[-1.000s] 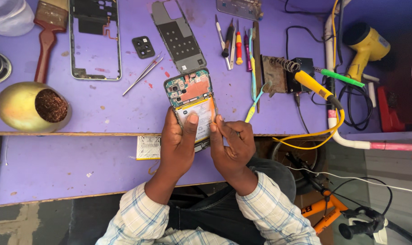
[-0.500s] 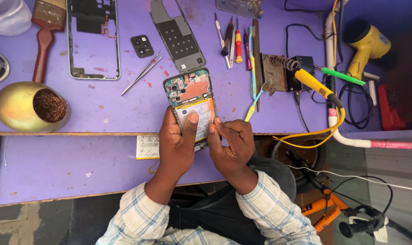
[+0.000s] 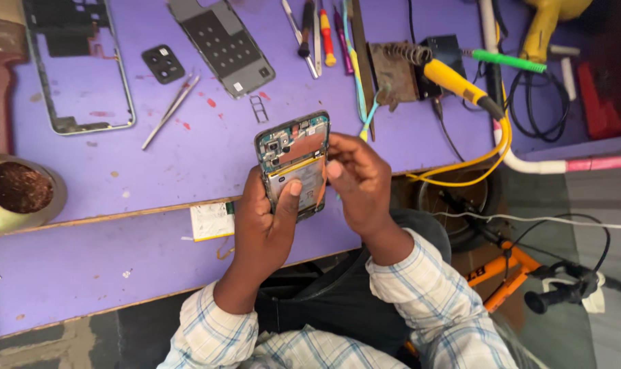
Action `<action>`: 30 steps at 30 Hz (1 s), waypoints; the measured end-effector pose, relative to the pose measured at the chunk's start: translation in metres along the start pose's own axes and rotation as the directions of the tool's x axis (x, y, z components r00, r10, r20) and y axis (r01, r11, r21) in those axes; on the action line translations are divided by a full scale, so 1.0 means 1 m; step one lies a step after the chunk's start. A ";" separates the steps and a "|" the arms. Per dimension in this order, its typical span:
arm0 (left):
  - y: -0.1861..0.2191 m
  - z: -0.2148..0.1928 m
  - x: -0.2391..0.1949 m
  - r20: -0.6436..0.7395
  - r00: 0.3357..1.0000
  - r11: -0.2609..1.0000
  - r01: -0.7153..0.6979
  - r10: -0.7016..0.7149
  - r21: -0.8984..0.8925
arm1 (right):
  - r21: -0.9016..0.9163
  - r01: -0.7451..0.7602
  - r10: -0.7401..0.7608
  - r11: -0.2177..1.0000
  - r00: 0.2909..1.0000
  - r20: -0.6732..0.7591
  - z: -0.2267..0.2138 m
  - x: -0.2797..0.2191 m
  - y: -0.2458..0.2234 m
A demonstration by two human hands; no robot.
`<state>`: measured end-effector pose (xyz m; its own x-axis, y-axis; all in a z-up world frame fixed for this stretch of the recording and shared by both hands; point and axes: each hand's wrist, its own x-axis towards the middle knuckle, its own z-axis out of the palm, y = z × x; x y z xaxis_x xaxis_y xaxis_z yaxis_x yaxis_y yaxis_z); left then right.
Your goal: The person removes a battery from a smartphone, places a new battery inside, and reassembles the device. They use a screwdriver to secure internal components and test the phone by powering it on.
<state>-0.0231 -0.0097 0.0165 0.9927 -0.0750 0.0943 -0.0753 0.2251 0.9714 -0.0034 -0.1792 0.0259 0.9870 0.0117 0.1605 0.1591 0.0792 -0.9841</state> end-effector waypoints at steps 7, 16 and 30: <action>0.003 0.006 -0.002 0.010 1.000 0.998 -0.006 0.006 0.060 | 0.006 0.009 -0.009 1.000 1.000 -0.004 -0.001 0.000 -0.002; 0.003 0.010 -0.003 0.037 0.999 0.999 -0.025 0.023 0.042 | 0.042 -0.002 0.004 0.999 0.999 -0.042 0.002 0.000 -0.005; 0.002 0.016 -0.004 0.054 0.998 0.998 -0.010 0.013 -0.058 | 0.110 -0.016 0.027 0.994 0.995 -0.098 0.010 -0.006 -0.006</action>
<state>-0.0288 -0.0249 0.0212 0.9851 -0.1247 0.1186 -0.0795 0.2816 0.9562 -0.0107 -0.1700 0.0313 0.9885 -0.0842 0.1260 0.1399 0.1881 -0.9721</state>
